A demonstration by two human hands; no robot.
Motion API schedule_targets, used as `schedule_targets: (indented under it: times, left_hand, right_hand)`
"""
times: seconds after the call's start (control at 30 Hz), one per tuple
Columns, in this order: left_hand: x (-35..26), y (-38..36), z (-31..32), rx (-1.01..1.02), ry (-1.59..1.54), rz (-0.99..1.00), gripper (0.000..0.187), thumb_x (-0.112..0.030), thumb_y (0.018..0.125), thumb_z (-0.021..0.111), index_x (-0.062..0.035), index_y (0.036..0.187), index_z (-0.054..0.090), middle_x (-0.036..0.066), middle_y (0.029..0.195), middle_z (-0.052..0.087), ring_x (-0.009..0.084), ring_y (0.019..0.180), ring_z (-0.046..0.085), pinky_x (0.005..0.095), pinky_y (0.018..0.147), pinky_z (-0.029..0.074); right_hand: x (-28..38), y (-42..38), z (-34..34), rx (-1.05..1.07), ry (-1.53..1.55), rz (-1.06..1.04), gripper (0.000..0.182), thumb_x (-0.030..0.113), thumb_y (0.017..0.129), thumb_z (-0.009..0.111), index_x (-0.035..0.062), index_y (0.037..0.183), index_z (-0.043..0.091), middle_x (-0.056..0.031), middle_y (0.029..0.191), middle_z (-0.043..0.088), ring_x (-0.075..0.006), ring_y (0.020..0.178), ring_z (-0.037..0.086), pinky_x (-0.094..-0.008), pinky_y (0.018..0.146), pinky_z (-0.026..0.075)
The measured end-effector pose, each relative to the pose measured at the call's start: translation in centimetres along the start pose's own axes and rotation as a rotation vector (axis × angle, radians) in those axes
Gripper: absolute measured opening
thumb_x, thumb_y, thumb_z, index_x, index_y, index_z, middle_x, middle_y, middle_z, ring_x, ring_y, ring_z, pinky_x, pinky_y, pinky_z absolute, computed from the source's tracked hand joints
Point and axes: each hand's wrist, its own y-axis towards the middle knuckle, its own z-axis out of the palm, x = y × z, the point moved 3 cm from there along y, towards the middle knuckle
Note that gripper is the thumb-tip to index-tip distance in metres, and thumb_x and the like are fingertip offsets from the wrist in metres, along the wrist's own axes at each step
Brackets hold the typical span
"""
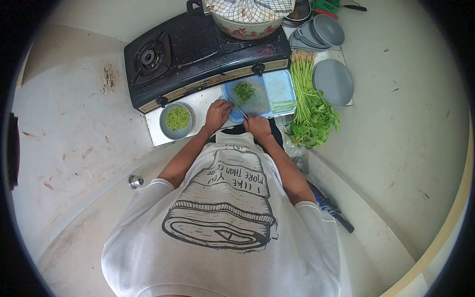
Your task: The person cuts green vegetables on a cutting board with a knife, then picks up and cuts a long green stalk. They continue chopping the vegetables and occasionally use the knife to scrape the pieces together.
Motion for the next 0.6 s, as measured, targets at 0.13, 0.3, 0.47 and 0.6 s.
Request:
schedule_targets:
  times: [0.13, 0.3, 0.47, 0.6]
  left_hand:
    - [-0.13, 0.22, -0.14, 0.004, 0.008, -0.006, 0.007, -0.009, 0.085, 0.072, -0.0087, 0.091, 0.076, 0.007, 0.088, 0.068, 0.0296, 0.086, 0.063, 0.0425, 0.078, 0.050]
    - [0.11, 0.10, 0.14, 0.009, 0.011, -0.013, 0.007, -0.009, 0.085, 0.072, -0.0087, 0.091, 0.076, 0.007, 0.089, 0.068, 0.0298, 0.086, 0.062, 0.0427, 0.078, 0.050]
    - [0.20, -0.11, 0.29, -0.014, -0.004, -0.017, 0.008, -0.009, 0.084, 0.072, -0.0085, 0.091, 0.076, 0.008, 0.088, 0.066, 0.0302, 0.087, 0.063, 0.0429, 0.079, 0.050]
    - [0.15, -0.30, 0.49, -0.024, 0.000, -0.042, 0.009, -0.007, 0.084, 0.072, -0.0082, 0.092, 0.076, 0.008, 0.087, 0.066, 0.0305, 0.087, 0.063, 0.0429, 0.079, 0.050]
  right_hand:
    - [-0.51, -0.01, 0.44, -0.052, 0.011, -0.044, 0.042, 0.039, 0.102, 0.054, 0.0000, 0.093, 0.066, -0.0261, 0.068, 0.068, -0.0441, 0.067, 0.070, -0.0547, 0.064, 0.057]
    - [-0.48, -0.29, 0.55, -0.054, -0.007, -0.100, 0.042, 0.039, 0.102, 0.055, -0.0011, 0.093, 0.065, -0.0259, 0.067, 0.067, -0.0438, 0.063, 0.070, -0.0543, 0.061, 0.057]
    - [-0.37, 0.04, 0.93, -0.054, 0.019, -0.107, 0.041, 0.039, 0.101, 0.055, -0.0009, 0.093, 0.065, -0.0253, 0.067, 0.067, -0.0439, 0.062, 0.069, -0.0541, 0.060, 0.057]
    - [0.18, 0.24, 0.16, 0.009, 0.017, -0.064, 0.040, 0.038, 0.100, 0.057, -0.0008, 0.094, 0.067, -0.0251, 0.077, 0.071, -0.0430, 0.072, 0.072, -0.0531, 0.067, 0.059]
